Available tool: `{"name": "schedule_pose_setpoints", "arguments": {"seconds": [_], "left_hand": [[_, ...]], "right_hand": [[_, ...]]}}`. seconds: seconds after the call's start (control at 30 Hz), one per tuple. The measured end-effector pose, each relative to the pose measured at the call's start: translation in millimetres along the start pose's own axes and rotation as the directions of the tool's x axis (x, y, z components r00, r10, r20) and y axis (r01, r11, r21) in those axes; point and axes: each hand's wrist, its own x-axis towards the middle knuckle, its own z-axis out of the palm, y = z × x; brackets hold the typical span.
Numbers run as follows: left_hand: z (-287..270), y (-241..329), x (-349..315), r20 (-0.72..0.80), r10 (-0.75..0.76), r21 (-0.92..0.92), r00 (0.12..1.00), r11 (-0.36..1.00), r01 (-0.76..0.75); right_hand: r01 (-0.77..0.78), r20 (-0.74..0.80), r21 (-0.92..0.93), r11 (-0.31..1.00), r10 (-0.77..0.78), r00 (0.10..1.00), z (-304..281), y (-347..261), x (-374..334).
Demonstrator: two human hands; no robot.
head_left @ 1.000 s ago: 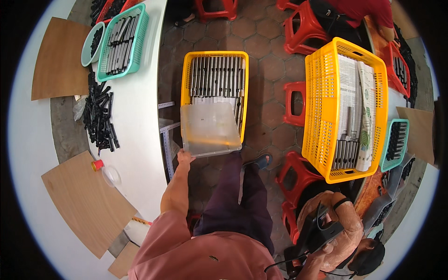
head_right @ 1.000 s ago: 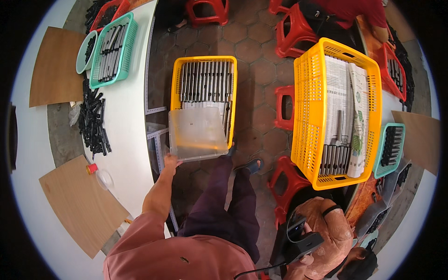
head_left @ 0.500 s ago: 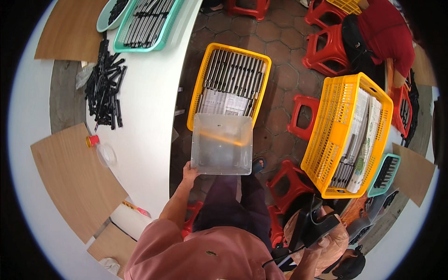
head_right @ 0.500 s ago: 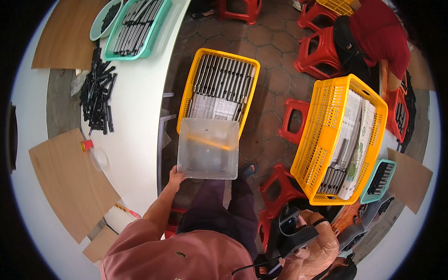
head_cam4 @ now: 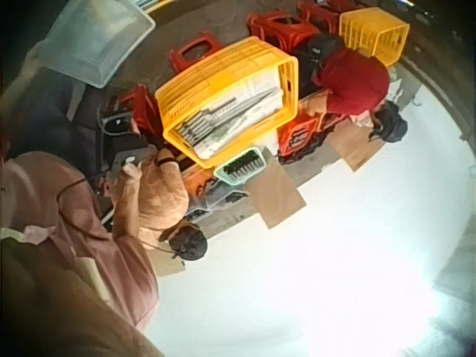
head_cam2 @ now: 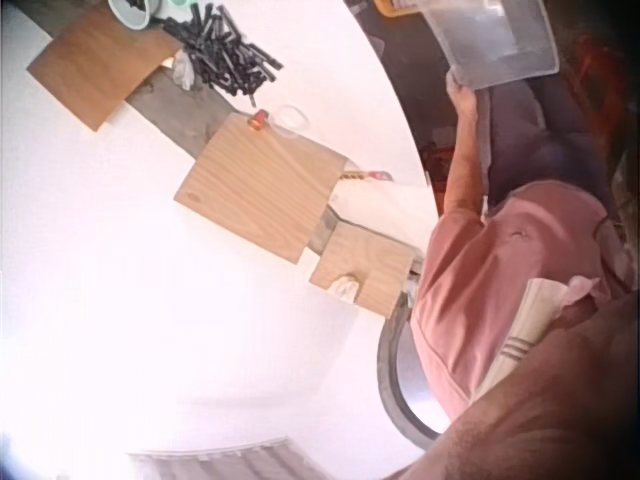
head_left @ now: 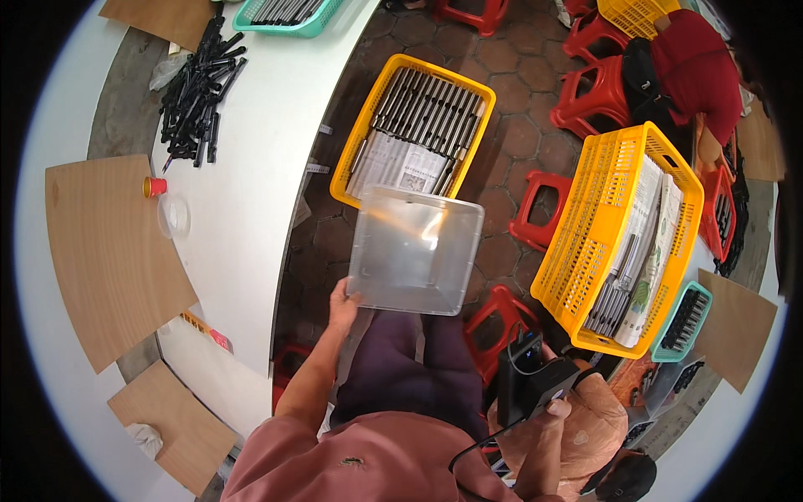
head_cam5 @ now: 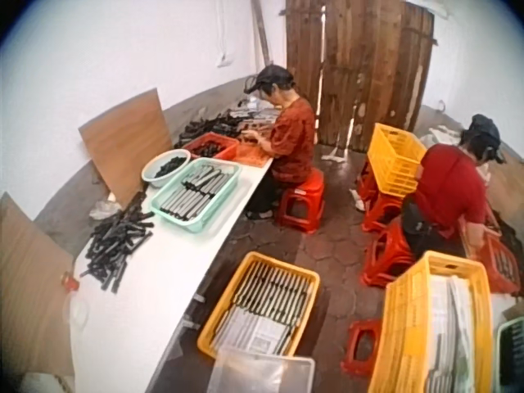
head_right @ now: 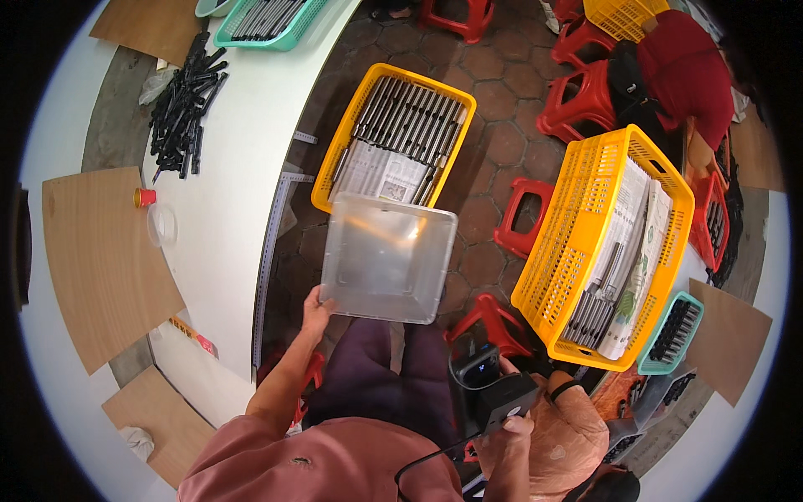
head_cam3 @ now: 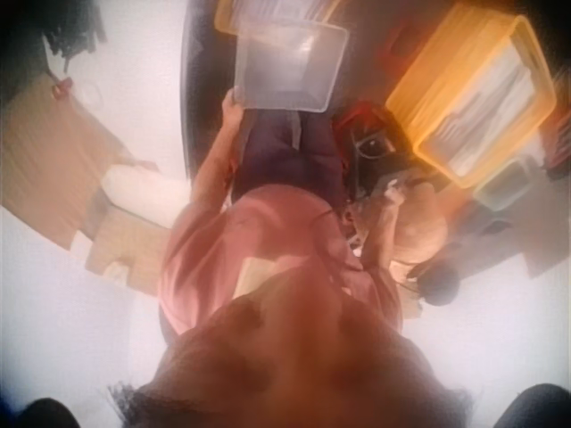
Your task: The person sits on the floor and transfers metal rods from a yellow basket into a clear plastic container. They repeatedly pick up rods and place them into the container, organizing them as they go.
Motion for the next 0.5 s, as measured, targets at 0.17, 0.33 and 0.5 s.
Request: {"name": "schedule_pose_setpoints", "arguments": {"seconds": [0.17, 0.33, 0.5], "left_hand": [[79.7, -44.1, 22.6, 0.219, 0.011, 0.104, 0.976, 0.994, -0.034], [134.9, -120.7, 41.1, 0.298, -0.163, 0.168, 0.94, 0.979, 0.116], [155.3, -165.4, 75.9, 0.27, -0.216, 0.311, 0.938, 0.942, 0.128]], "right_hand": [[0.022, -0.097, 0.009, 1.0, -0.021, 0.995, -9.1, 29.6, -21.0], [0.05, -0.229, 0.018, 0.999, -0.045, 0.972, -18.8, 72.7, -28.1], [0.085, -0.336, 0.031, 0.996, -0.07, 0.939, -34.1, 125.7, -18.5]]}}
